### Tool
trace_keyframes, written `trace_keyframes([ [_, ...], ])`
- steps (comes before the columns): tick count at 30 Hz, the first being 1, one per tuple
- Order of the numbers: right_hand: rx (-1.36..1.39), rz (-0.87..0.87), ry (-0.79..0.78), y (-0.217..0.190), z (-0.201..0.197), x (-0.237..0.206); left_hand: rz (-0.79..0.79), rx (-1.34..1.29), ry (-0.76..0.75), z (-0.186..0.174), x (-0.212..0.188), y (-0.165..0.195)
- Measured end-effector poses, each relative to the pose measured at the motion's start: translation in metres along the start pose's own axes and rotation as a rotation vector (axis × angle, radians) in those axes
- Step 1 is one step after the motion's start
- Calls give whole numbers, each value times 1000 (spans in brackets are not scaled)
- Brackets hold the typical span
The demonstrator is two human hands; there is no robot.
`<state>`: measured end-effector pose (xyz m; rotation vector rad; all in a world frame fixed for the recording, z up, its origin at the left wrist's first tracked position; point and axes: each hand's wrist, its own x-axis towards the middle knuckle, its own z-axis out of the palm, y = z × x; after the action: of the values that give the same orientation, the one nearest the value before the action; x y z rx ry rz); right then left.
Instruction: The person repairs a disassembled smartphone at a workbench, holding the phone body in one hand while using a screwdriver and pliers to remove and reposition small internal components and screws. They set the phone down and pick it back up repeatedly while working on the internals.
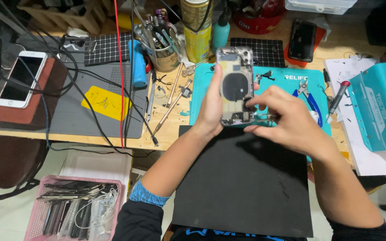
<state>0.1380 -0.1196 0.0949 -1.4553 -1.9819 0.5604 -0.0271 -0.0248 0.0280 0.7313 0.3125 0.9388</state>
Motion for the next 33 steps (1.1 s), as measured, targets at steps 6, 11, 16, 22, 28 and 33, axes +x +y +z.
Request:
trace_keyframes([
  [6, 216, 145, 245, 26, -20, -9, 0, -219, -116, -6, -1, 21],
  [11, -39, 244, 207, 52, -16, -9, 36, -247, -183, -2, -1, 24],
  [16, -383, 305, 166, 70, -5, -5, 23, -178, -148, 3, 11, 15],
  [22, -439, 493, 142, 90, -3, 1, -72, -28, -24, 3, 32, -1],
  [28, -583, 275, 235, 93, 5, -3, -51, 17, 35, 4, 48, -12],
  [33, -577, 319, 82, 85, 27, 15, -109, 47, 95, 6, 46, -13],
])
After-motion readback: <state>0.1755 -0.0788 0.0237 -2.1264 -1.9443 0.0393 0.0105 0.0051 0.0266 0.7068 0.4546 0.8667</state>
